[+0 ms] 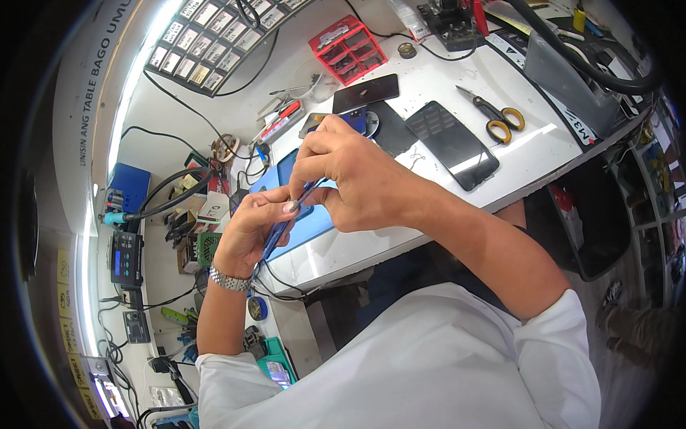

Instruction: The person disassembles a smartphone, removes the battery, and applies adhesive to the frame. They then reassemble the device and test the screen functionality by interacting with the display.

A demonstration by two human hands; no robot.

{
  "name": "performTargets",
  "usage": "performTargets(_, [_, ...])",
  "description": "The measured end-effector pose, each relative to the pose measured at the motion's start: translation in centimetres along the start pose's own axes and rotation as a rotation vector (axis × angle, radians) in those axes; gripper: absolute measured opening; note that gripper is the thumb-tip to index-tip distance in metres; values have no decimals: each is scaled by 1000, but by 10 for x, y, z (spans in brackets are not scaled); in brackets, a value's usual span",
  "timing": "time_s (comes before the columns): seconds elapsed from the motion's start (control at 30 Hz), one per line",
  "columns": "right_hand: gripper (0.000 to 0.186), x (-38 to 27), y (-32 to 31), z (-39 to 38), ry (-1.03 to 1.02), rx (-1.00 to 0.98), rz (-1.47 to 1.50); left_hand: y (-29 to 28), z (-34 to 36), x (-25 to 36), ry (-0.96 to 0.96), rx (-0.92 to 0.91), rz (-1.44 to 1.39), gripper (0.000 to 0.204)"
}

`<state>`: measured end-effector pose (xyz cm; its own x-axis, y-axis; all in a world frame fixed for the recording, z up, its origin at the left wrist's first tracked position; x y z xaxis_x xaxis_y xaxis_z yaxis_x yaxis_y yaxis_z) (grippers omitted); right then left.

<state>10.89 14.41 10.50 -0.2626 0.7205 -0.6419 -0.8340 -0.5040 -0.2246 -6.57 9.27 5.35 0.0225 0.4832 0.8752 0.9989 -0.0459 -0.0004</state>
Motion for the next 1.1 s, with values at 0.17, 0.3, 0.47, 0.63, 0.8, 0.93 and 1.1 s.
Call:
performTargets(0.17, [24,9,3,-2,22,23,-6,1,3,1,23,109,109,63])
performTargets(0.3, [24,12,4,-3,13,64,-26,4,2,2,5,85,90,61])
performTargets(0.47, [26,19,3,0,13,106,43,-6,5,-9,-13,66,-47,57])
performTargets(0.63, [39,18,3,2,9,86,-7,-2,7,-6,1,79,-81,55])
performTargets(0.8, [37,19,3,2,-1,84,-12,-6,9,-11,8,50,2,55])
performTargets(0.93, [35,25,-4,1,67,66,93,7,7,-9,27,66,12,56])
performTargets(1.1, [39,25,-5,0,67,33,103,1,8,-21,-7,12,-3,56])
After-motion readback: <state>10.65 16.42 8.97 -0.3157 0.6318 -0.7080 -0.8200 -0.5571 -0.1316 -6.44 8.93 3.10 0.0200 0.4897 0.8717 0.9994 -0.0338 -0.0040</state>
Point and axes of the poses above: each hand's wrist, its own z-axis towards the middle knuckle, its own y-axis out of the palm, x = y × z, the point moved 10 cm from there along z, towards the middle knuckle, and after that the axes turned 2 degrees about z, right-handed, at the moved point
